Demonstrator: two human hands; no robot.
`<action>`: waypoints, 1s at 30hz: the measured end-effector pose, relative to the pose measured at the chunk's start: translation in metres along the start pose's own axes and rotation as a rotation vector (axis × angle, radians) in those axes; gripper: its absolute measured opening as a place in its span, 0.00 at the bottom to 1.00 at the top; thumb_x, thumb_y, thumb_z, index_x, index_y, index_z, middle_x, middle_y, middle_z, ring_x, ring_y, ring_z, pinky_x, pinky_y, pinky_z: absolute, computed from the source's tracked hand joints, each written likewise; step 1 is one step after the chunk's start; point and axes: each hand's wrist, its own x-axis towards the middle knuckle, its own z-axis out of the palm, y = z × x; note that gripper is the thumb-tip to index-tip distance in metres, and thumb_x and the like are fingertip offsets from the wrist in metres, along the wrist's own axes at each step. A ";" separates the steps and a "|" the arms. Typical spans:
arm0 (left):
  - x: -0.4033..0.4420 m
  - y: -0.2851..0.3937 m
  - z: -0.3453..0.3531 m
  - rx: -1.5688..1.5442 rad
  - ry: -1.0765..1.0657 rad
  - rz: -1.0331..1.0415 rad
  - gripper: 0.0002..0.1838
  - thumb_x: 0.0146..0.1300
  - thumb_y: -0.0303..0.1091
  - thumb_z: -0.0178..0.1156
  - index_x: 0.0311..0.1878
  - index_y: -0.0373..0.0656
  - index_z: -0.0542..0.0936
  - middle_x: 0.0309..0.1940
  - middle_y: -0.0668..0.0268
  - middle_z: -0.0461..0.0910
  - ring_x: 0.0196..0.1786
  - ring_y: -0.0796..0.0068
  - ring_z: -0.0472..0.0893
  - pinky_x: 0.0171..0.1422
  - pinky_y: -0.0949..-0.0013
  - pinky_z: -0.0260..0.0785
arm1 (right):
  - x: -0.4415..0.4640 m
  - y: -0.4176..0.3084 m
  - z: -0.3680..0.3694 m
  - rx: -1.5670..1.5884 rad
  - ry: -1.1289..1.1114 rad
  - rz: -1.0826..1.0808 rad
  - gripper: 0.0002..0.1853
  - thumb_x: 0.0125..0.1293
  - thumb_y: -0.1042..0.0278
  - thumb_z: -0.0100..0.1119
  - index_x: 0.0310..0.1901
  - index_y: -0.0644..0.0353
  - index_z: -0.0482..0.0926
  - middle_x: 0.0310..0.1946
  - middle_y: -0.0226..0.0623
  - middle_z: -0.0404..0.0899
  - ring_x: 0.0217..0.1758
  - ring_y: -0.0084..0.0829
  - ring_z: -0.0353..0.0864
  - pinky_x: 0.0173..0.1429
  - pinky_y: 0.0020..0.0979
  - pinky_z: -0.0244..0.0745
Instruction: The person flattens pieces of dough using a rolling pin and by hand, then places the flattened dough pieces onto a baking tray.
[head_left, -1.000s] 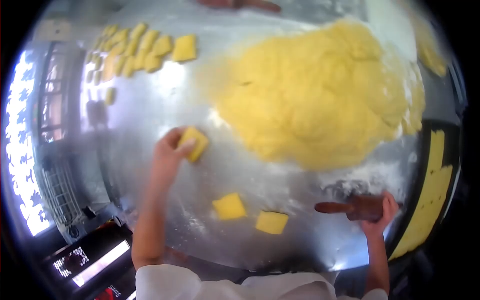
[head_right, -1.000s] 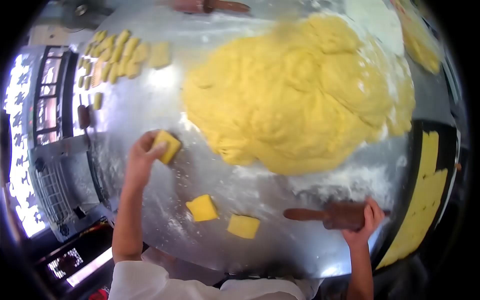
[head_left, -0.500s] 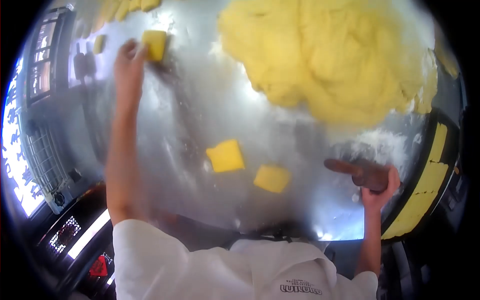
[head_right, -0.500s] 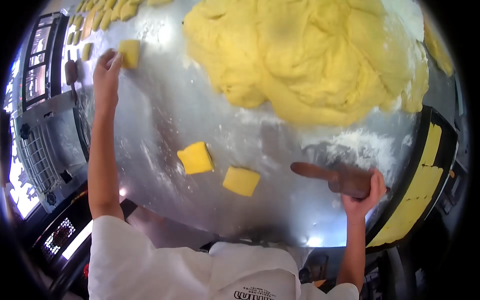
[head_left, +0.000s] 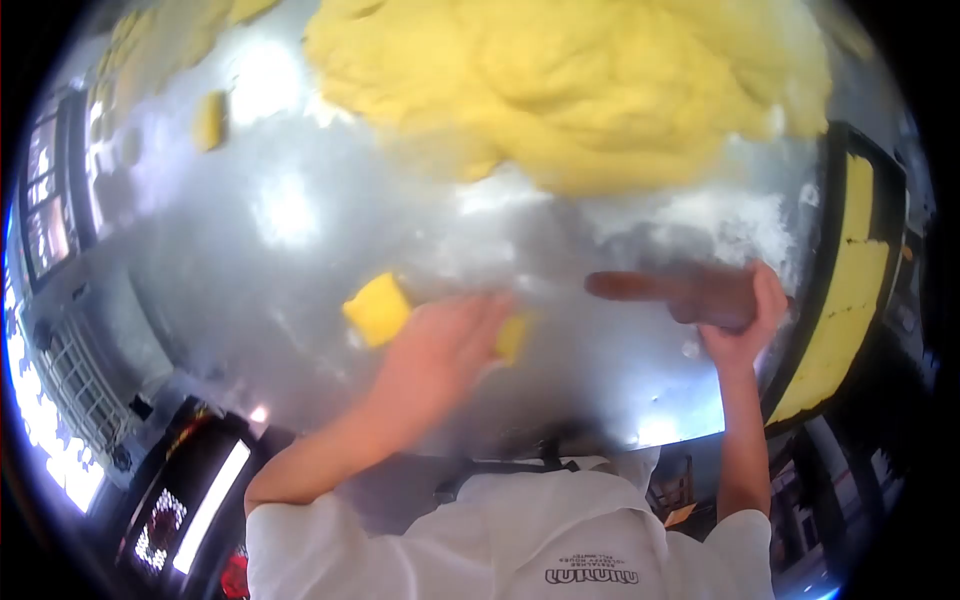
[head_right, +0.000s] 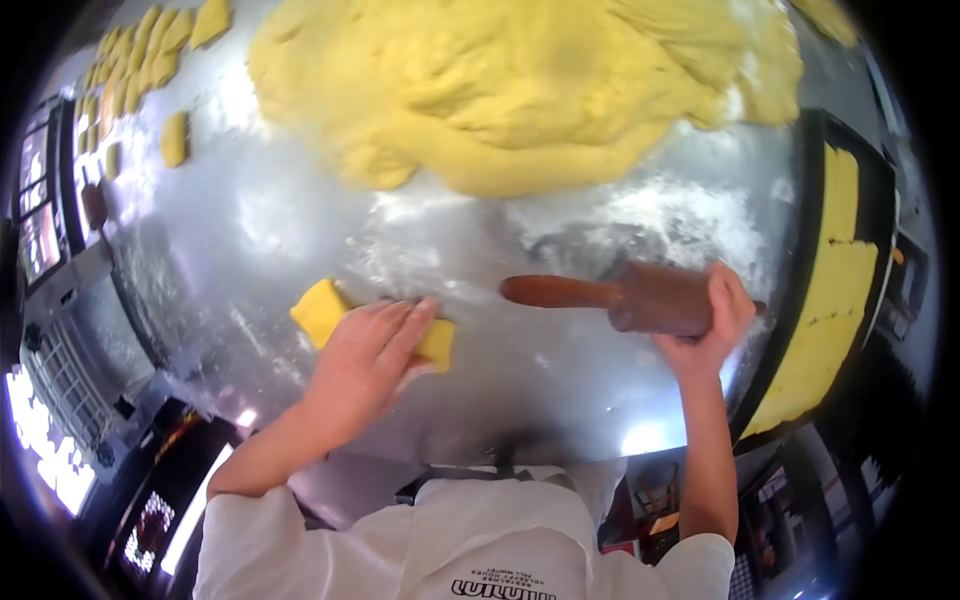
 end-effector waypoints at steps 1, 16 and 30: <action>0.002 0.004 0.004 -0.010 0.028 -0.027 0.41 0.55 0.30 0.78 0.73 0.41 0.73 0.61 0.52 0.79 0.62 0.45 0.78 0.66 0.49 0.72 | 0.001 0.000 0.000 -0.009 0.014 -0.003 0.48 0.48 0.64 0.85 0.73 0.55 0.70 0.67 0.51 0.75 0.67 0.50 0.76 0.69 0.46 0.73; 0.076 0.069 0.049 0.030 0.497 0.164 0.26 0.54 0.16 0.74 0.49 0.38 0.68 0.55 0.49 0.84 0.57 0.42 0.84 0.60 0.51 0.78 | -0.007 -0.043 -0.021 0.160 0.149 0.714 0.42 0.52 0.66 0.86 0.69 0.58 0.75 0.62 0.45 0.81 0.65 0.43 0.82 0.68 0.40 0.77; 0.038 0.087 0.126 0.178 0.574 0.014 0.11 0.65 0.29 0.59 0.49 0.37 0.75 0.61 0.48 0.78 0.64 0.45 0.77 0.70 0.48 0.69 | -0.123 -0.024 -0.071 0.179 0.185 0.698 0.37 0.63 0.67 0.79 0.73 0.56 0.72 0.66 0.44 0.77 0.66 0.43 0.81 0.69 0.40 0.77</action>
